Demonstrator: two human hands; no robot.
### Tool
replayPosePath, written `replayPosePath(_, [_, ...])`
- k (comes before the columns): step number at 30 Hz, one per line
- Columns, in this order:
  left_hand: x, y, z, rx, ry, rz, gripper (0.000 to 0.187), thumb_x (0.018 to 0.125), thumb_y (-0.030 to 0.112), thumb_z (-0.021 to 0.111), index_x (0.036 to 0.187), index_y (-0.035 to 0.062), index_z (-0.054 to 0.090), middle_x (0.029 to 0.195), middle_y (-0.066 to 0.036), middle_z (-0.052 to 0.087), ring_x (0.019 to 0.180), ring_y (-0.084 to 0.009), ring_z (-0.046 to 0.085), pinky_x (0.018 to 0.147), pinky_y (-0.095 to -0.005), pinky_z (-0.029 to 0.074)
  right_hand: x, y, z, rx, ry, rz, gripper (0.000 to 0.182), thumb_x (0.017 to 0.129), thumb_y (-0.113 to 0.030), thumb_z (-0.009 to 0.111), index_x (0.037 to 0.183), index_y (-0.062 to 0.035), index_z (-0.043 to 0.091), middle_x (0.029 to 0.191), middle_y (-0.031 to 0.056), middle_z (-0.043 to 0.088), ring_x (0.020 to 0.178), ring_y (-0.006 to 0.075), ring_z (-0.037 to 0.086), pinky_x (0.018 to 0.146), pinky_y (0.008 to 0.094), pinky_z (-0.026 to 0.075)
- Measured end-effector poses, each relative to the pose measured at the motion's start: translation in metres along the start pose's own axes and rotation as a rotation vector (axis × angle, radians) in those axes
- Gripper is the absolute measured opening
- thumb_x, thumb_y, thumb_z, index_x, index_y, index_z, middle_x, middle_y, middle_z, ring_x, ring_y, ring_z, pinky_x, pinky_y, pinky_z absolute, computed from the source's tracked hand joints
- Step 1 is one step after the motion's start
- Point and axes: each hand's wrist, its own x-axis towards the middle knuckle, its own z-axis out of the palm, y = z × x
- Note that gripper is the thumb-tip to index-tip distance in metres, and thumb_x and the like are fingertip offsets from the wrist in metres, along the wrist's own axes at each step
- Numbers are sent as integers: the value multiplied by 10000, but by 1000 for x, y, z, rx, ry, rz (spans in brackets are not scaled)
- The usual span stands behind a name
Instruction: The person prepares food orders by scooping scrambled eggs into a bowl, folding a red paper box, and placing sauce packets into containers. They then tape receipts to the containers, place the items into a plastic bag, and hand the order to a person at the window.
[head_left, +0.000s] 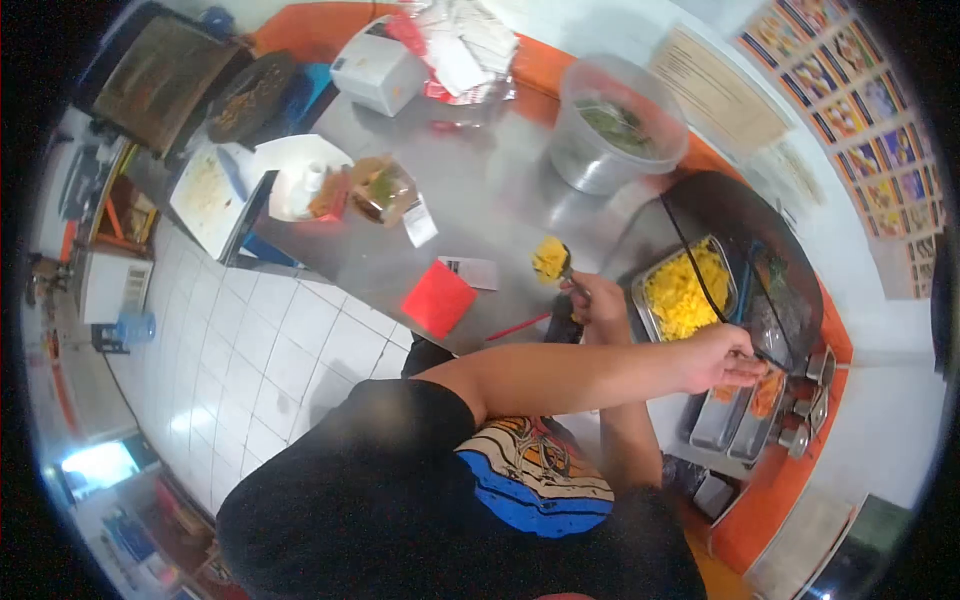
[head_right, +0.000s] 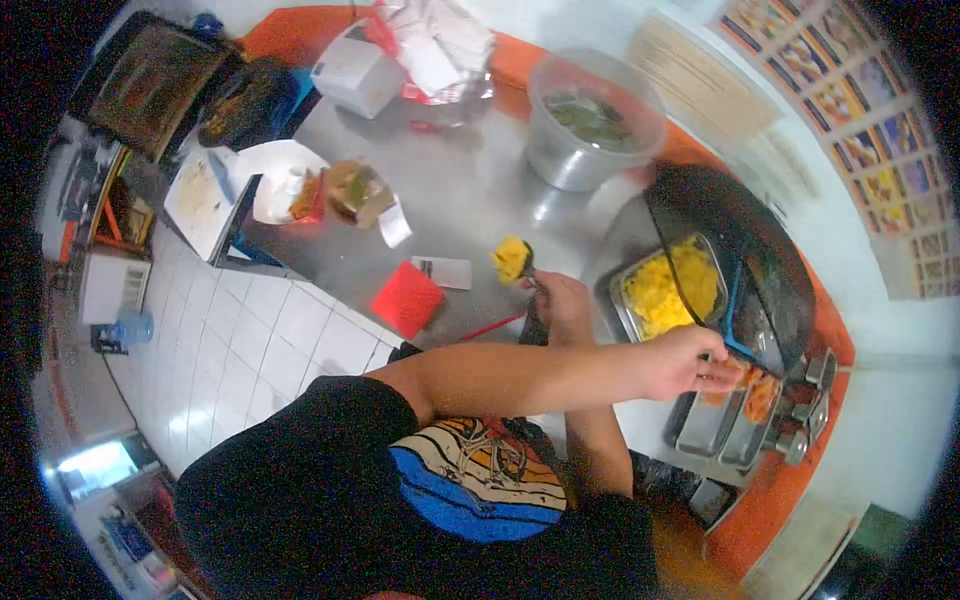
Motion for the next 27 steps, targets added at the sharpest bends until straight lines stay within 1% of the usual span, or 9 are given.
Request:
replayPosePath(1, [0,3,2,-30,33,-14,138,774,99,589,876,45,514,1019,-123,586,947,-296,645,873,-456,528,7,-4,23,31,-41,-21,247,887,-220,589,841,10,666,540,-65,381,438,50,282,410,237,190])
replayPosePath(6, [1,20,15,-18,145,-23,169,789,136,573,899,51,476,1026,-106,542,943,-297,639,865,-443,534,52,-28,129,-39,-246,-25,235,886,-199,582,829,6,681,566,-68,387,452,38,271,424,235,175])
replayPosePath(8, [0,30,20,-1,197,-29,215,777,139,574,934,50,457,1085,-110,515,939,-301,639,860,-444,535,75,-29,169,-125,-299,-60,262,866,-219,602,835,25,690,588,-50,431,489,56,341,454,232,245])
replayPosePath(11, [2,43,22,22,197,-27,285,750,131,581,981,36,446,1206,-124,438,930,-322,633,850,-450,555,117,-8,226,-320,-238,-356,255,859,-207,572,833,-1,720,580,51,588,517,186,579,502,338,451])
replayPosePath(14, [-4,59,23,43,202,-30,323,734,125,589,1009,26,450,1233,-131,417,933,-331,632,853,-454,562,138,7,251,-876,-188,-682,246,837,-249,584,892,-50,718,784,144,663,721,320,613,713,427,492])
replayPosePath(15, [-6,63,22,47,198,-30,327,734,124,590,1014,27,451,1239,-130,414,933,-332,632,854,-455,561,135,10,255,-1081,-163,-685,246,847,-255,550,929,-87,710,922,155,655,843,388,607,788,487,491])
replayPosePath(18, [-14,74,19,72,216,-32,345,730,124,595,1029,30,450,1249,-133,405,930,-335,632,853,-464,558,131,21,261,-1207,-140,-734,236,846,-238,578,983,-78,685,945,137,625,904,365,605,801,466,493])
replayPosePath(24, [-17,84,10,41,191,-35,341,725,127,605,1016,37,452,1245,-146,387,925,-339,633,840,-474,554,127,26,258,-1005,-128,-861,215,835,-166,640,1030,-78,664,968,139,605,943,367,589,809,452,488])
replayPosePath(27, [-25,86,15,21,229,-21,318,725,131,611,996,43,470,1196,-139,432,913,-329,636,835,-468,554,131,23,244,-758,-104,-998,204,881,-166,634,1046,-49,658,892,87,612,858,276,609,751,372,487])
